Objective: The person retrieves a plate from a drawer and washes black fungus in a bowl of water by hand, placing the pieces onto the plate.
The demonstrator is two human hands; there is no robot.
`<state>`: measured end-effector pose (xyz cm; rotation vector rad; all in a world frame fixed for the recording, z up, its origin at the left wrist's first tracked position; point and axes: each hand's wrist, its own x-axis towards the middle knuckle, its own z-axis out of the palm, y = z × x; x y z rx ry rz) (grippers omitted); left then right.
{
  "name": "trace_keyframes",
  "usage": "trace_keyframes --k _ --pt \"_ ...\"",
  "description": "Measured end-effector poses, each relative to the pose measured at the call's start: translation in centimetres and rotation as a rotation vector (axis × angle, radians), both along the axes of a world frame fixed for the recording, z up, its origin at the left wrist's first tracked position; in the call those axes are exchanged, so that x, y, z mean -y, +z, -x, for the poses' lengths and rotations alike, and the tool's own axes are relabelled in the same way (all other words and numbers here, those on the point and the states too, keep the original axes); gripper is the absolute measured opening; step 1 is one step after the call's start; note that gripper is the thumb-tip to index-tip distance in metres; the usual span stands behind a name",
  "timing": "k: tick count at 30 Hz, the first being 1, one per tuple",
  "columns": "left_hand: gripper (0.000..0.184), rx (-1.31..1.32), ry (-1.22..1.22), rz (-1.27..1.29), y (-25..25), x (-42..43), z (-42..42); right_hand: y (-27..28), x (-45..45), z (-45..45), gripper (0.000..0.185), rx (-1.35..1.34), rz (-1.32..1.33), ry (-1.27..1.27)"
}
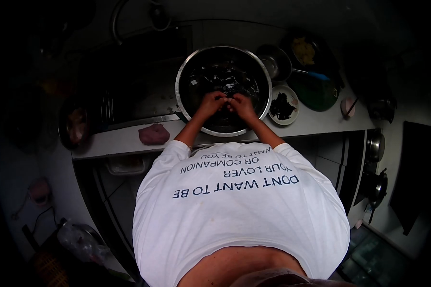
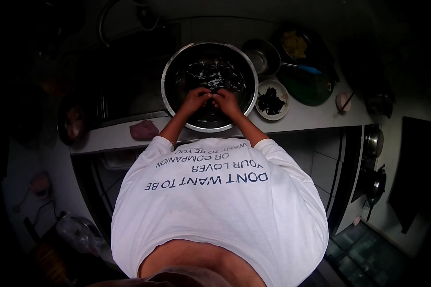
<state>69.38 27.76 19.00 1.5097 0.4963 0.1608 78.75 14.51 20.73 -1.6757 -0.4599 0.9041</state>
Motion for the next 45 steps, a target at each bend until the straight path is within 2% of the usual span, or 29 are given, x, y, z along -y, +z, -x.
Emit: trace_keyframes --k 2,3,6,8,9,12,13,16,20,21,23,24,27,30,31,34,37,39,41,43,45 --pt "0.016 0.034 0.116 -0.240 -2.3 -0.3 -0.2 0.1 0.2 -0.6 0.017 0.493 0.143 -0.023" --pt "0.016 -0.034 0.098 -0.365 -2.8 -0.4 0.0 0.2 0.4 -0.8 0.018 0.739 0.213 -0.034" --pt "0.018 -0.275 -0.023 -0.691 -3.0 -0.5 0.2 1.6 0.8 -1.1 0.019 0.889 0.480 0.226" --pt "0.018 -0.477 -0.195 -0.840 -3.3 0.3 0.0 1.7 0.6 -0.3 0.020 0.789 0.509 0.435" --pt "0.020 -0.501 -0.212 -0.837 -3.4 0.8 0.1 1.8 0.4 0.0 0.021 0.737 0.520 0.538" --pt "0.020 -0.238 -0.059 -0.616 -1.7 0.7 0.3 -0.5 -0.1 0.4 0.023 0.438 0.391 0.231" --pt "0.021 -0.074 -0.015 -0.550 -2.0 0.3 0.2 -0.6 -0.5 0.0 0.023 0.223 0.344 0.208" --pt "0.020 -0.050 0.019 -0.141 -1.9 0.0 -0.4 0.1 0.2 -0.7 0.022 -0.312 0.086 -0.040" --pt "0.019 -0.091 -0.062 -0.117 0.8 0.2 -0.2 2.0 0.0 -0.3 0.024 -0.413 0.002 -0.115" --pt "0.018 -0.038 -0.083 -0.171 0.6 0.1 -0.2 2.0 0.0 -0.5 0.025 -0.375 0.014 -0.021" --pt "0.017 0.068 -0.125 -0.280 0.2 0.0 -0.2 2.0 0.2 -0.2 0.023 -0.303 0.052 0.009" --pt "0.016 0.065 -0.151 -0.244 0.0 0.1 -0.2 2.0 0.2 -0.1 0.022 -0.266 0.070 0.025" --pt "0.016 0.101 -0.173 -0.159 0.1 0.4 -0.2 1.0 0.7 -0.1 0.016 -0.386 -0.024 -0.186" --pt "0.023 0.039 -0.129 0.139 1.1 0.4 -0.1 1.8 1.1 -1.0 0.012 -0.500 -0.084 -0.247" --pt "0.030 -0.045 -0.147 0.220 1.7 0.2 -0.2 1.9 1.1 -1.1 0.012 -0.517 -0.099 -0.244" --pt "0.034 0.094 -0.099 0.473 0.5 -0.1 -0.1 2.0 1.3 -1.5 0.012 -0.568 -0.146 -0.239" --pt "0.030 0.141 -0.077 0.507 0.8 -0.2 -0.2 1.1 1.5 -1.5 0.012 -0.172 -0.226 -0.003" --pt "0.027 0.149 -0.050 0.526 1.3 -0.2 0.0 0.4 1.5 -1.8 0.014 -0.005 -0.200 0.100" --pt "0.024 0.126 -0.020 0.552 1.9 -0.2 0.1 1.8 1.1 -1.4 0.014 -0.122 -0.181 0.055" --pt "0.021 0.055 -0.036 0.476 2.1 -0.3 0.0 3.9 0.8 -0.6 0.014 -0.524 -0.168 -0.137" --pt "0.015 0.067 -0.021 0.394 2.1 -0.2 0.0 4.0 0.6 -0.4 0.014 -0.499 -0.151 -0.102"
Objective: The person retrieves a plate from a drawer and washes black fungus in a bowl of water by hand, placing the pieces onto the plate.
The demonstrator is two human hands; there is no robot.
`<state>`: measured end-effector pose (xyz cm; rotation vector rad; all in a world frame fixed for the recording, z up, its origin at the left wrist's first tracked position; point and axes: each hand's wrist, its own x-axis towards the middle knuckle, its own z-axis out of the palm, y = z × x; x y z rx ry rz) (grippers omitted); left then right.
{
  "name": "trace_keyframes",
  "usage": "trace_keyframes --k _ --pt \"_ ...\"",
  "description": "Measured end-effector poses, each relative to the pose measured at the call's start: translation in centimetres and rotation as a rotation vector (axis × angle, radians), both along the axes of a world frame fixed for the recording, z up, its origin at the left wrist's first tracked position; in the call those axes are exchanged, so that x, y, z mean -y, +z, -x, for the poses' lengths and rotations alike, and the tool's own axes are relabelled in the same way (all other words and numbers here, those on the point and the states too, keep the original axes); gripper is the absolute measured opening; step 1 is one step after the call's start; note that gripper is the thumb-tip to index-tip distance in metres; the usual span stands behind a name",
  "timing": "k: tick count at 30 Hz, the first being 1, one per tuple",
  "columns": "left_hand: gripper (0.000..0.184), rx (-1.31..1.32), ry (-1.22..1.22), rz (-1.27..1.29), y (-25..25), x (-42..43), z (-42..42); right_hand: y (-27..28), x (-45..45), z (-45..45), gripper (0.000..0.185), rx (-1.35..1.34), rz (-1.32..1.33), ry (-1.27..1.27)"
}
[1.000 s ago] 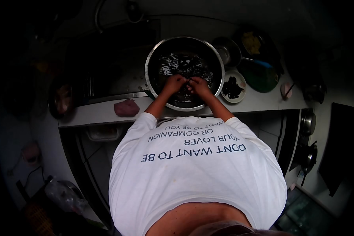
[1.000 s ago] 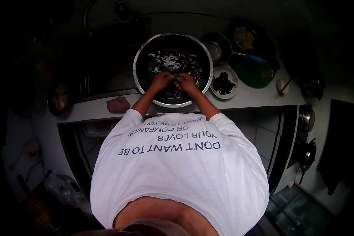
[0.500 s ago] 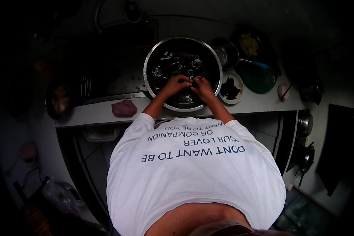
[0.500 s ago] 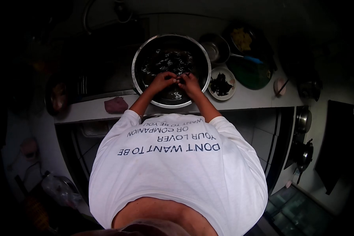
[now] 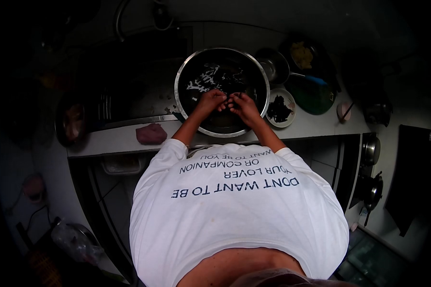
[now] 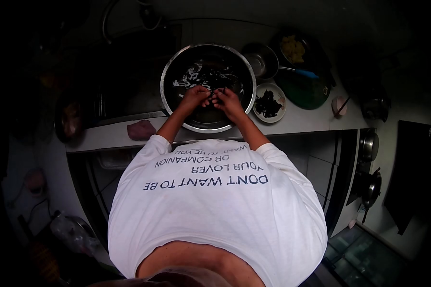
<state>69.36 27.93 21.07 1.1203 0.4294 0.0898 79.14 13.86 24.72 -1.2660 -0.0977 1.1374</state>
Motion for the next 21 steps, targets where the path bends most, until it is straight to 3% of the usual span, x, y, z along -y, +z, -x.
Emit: trace_keyframes --k 6,13,21 --pt "0.015 -0.071 -0.071 -0.120 0.3 -0.2 0.0 1.1 -0.6 0.8 0.016 0.118 0.086 0.104" --pt "0.016 0.037 -0.194 0.006 -0.2 0.2 0.0 -0.1 0.1 -0.5 0.022 0.366 0.163 0.178" --pt "0.023 0.035 -0.103 0.084 -0.9 0.4 0.0 -0.5 0.6 -0.5 0.017 0.257 0.166 0.117"
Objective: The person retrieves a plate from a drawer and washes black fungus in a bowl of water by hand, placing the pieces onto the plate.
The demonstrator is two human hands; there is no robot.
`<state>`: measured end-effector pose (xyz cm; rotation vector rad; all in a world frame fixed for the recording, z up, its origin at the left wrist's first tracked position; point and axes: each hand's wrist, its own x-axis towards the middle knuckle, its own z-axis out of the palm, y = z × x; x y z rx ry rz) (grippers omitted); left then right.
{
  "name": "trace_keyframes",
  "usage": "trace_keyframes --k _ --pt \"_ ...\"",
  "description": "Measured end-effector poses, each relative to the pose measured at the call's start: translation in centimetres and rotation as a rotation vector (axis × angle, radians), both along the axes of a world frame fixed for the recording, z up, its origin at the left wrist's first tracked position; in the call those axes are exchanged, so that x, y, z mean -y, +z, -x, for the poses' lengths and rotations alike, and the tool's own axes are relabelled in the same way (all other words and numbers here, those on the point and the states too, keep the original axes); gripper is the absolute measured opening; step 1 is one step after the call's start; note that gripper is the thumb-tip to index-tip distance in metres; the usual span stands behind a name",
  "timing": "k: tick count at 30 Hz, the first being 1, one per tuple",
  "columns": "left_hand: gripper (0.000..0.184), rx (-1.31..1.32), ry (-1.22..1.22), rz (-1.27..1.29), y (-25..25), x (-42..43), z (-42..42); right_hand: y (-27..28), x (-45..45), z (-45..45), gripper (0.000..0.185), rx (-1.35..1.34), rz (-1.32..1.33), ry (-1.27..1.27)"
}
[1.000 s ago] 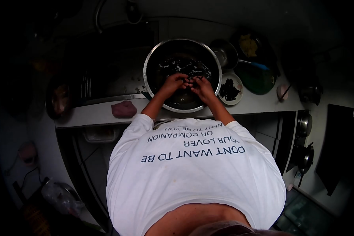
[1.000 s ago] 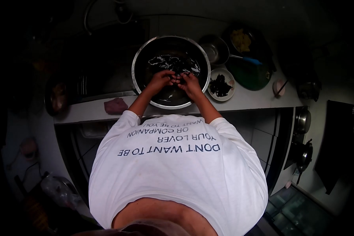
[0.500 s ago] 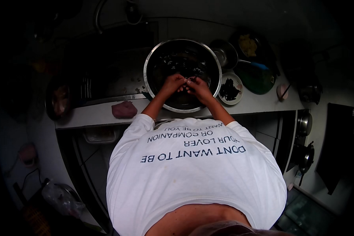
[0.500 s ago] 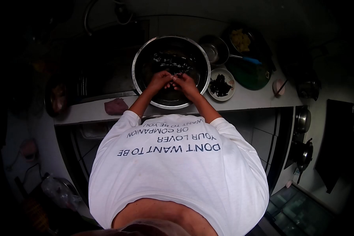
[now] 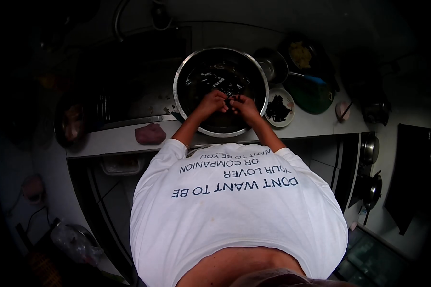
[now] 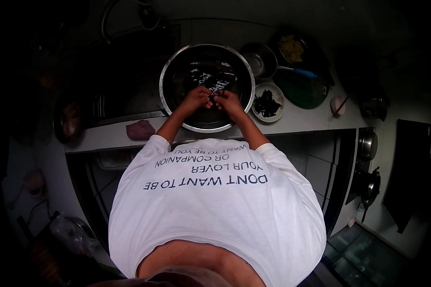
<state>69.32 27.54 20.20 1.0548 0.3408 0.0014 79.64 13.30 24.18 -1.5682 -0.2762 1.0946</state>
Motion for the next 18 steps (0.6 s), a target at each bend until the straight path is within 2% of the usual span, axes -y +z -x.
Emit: trace_keyframes --k 7,13,16,18 --pt "0.023 -0.033 0.016 -0.029 0.3 -0.2 0.0 -0.5 -0.6 0.3 0.011 -0.080 -0.029 -0.053" --pt "0.019 -0.007 0.031 -0.071 0.6 -0.4 -0.1 0.5 -1.1 0.9 0.007 -0.289 -0.142 -0.105" --pt "0.020 -0.032 0.037 -0.007 1.0 -0.3 0.0 -0.2 -1.1 0.8 0.007 -0.232 -0.159 -0.119" --pt "0.020 -0.081 0.053 0.067 1.8 -0.4 0.1 -0.6 -1.2 0.9 0.008 -0.100 -0.111 -0.125"
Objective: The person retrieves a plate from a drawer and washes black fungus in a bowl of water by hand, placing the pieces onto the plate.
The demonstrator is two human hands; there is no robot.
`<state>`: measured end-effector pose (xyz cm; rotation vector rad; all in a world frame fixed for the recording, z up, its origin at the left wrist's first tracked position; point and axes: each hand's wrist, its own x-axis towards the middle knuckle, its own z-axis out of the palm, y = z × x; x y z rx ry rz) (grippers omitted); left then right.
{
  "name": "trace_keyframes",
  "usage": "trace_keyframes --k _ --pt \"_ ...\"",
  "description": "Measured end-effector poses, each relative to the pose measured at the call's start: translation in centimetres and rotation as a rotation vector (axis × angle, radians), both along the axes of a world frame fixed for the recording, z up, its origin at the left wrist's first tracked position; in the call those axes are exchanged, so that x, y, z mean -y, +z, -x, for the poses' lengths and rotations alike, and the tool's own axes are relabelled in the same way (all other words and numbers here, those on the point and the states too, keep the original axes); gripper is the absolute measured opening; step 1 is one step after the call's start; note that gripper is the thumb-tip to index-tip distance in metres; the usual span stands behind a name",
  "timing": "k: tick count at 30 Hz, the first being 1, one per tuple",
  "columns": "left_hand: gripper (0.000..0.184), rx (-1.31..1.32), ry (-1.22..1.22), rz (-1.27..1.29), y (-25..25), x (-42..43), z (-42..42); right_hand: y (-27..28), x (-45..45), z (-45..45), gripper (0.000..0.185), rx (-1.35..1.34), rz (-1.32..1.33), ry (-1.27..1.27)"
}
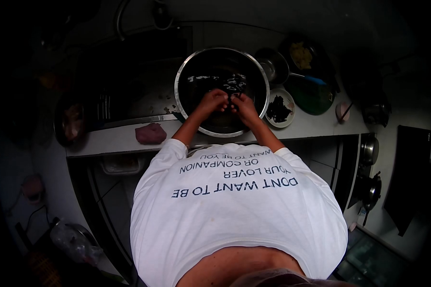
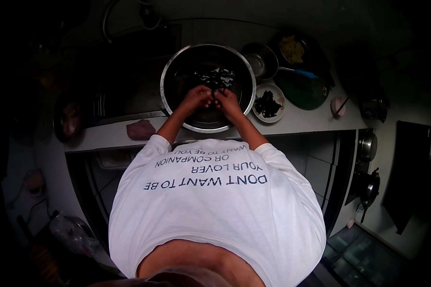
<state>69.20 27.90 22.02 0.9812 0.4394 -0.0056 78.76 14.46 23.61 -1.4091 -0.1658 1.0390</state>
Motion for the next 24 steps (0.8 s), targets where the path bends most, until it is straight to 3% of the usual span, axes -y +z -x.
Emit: trace_keyframes --k 4,16,18,20,22,24 --pt "0.021 -0.091 -0.107 -0.089 0.7 0.0 0.2 1.3 -0.2 0.3 0.009 0.282 0.119 0.089" --pt "0.014 0.005 -0.027 0.014 -2.0 -0.2 -0.2 0.3 -0.7 -0.1 0.008 -0.074 -0.059 -0.001" --pt "0.012 -0.062 0.028 0.015 -2.5 -0.3 -0.3 -1.7 -0.7 -0.5 0.008 0.200 -0.007 0.104" --pt "0.011 0.169 0.061 -0.384 -2.5 -0.4 -0.3 -2.2 -0.9 -0.5 0.009 0.297 0.029 0.157" --pt "0.011 0.234 0.083 -0.490 -2.3 -0.3 -0.3 -2.1 -1.2 -0.3 0.010 0.215 0.047 0.159" --pt "0.011 0.132 0.096 -0.300 -1.6 -0.1 -0.1 -1.1 -1.4 -0.2 0.011 0.274 0.088 0.209"
